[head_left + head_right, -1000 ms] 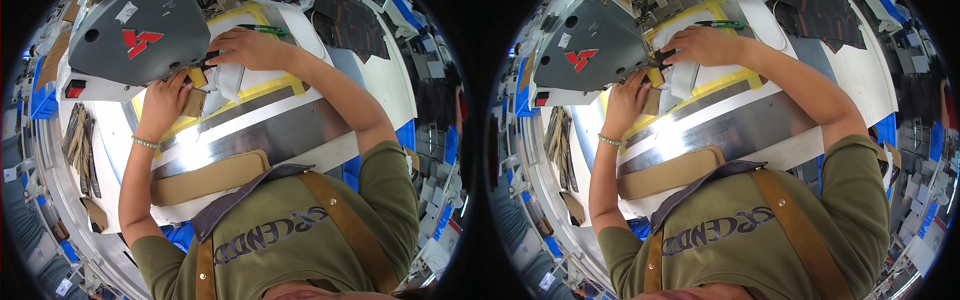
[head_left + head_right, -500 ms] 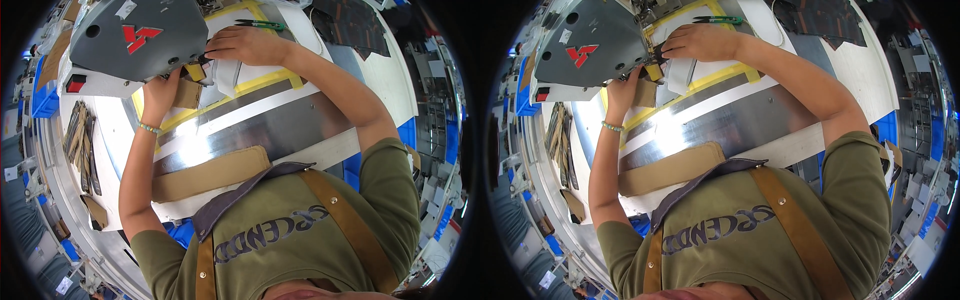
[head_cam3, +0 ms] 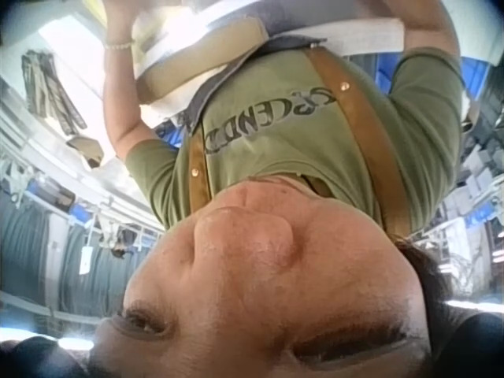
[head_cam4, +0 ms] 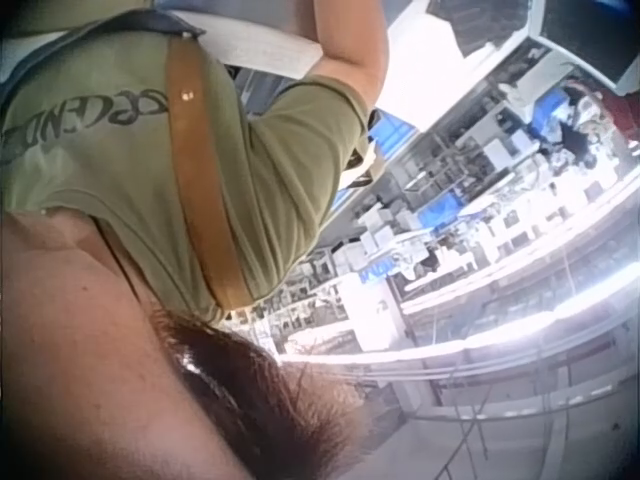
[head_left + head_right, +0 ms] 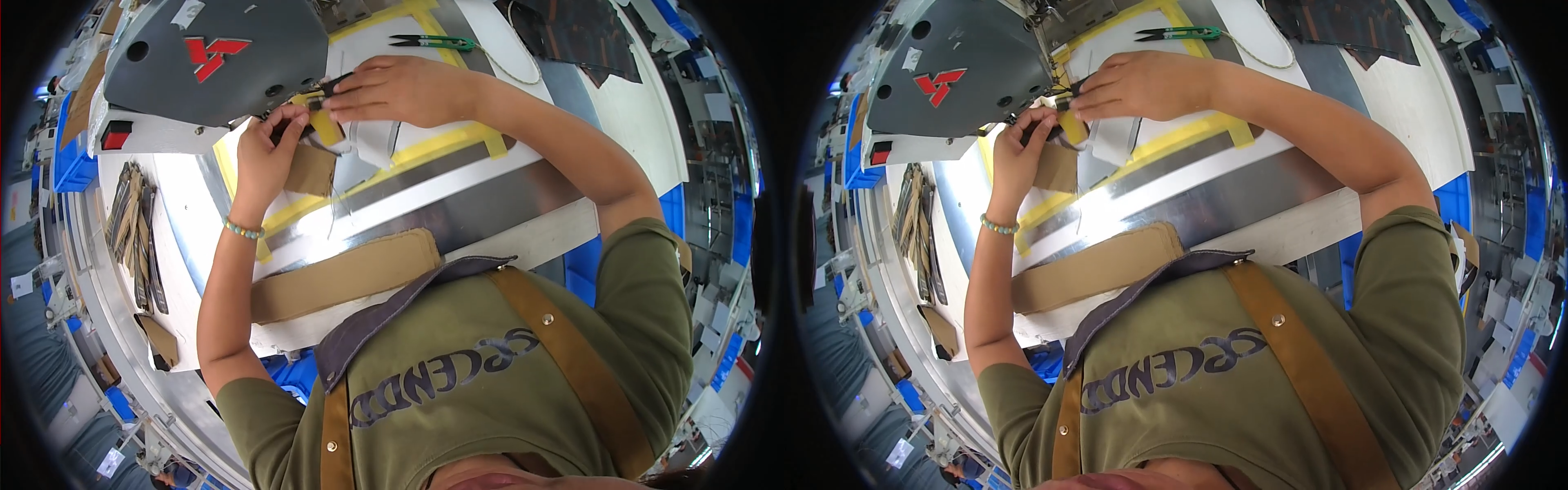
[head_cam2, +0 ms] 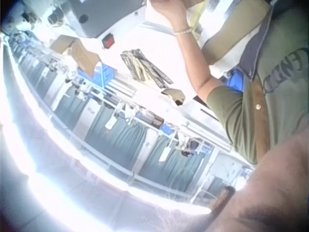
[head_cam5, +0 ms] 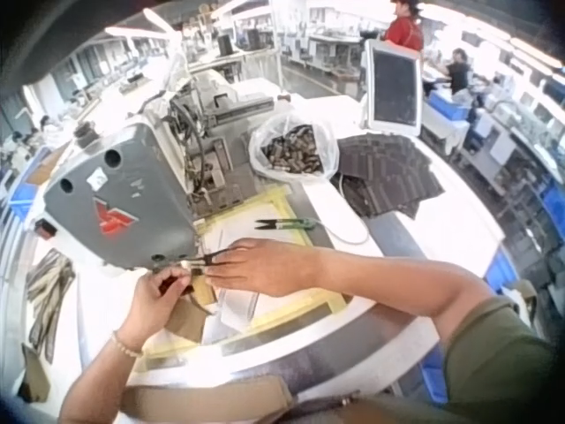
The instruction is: The recorder is sewing leather strips onto a base material using a template and an industrial sewing machine.
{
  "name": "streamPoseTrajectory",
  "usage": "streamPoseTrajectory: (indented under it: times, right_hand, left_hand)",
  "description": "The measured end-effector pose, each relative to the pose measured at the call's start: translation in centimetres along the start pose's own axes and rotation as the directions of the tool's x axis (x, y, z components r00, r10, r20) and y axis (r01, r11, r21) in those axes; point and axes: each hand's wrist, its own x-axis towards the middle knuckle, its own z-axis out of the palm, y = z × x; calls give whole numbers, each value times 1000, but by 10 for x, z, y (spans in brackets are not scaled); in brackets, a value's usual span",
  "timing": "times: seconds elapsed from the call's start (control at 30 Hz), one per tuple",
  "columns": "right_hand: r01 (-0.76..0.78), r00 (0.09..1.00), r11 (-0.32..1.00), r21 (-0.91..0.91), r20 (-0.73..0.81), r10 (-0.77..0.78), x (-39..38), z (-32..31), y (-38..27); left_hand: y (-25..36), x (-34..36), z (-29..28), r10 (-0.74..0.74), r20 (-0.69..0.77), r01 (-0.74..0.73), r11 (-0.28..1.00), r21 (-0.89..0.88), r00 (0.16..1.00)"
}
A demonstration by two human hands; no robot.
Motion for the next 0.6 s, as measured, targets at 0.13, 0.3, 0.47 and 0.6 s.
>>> streamPoseTrajectory:
  times: [0.13,0.3,0.47,0.6]
  right_hand:
    - [-345,933,894,-285,-3,359,-5,1,-21]
    - [-271,962,961,-46,8,272,-5,-3,-23]
    - [-257,961,966,42,119,250,-4,-4,-20]
    - [-250,959,968,19,141,245,-3,-5,-20]
  left_hand:
    - [8,-12,9,75,-45,-76,996,-34,996]
    - [37,-2,22,-124,-56,128,989,71,991]
    - [24,2,34,31,-132,5,964,266,991]
    - [5,7,34,17,-146,-9,999,54,989]
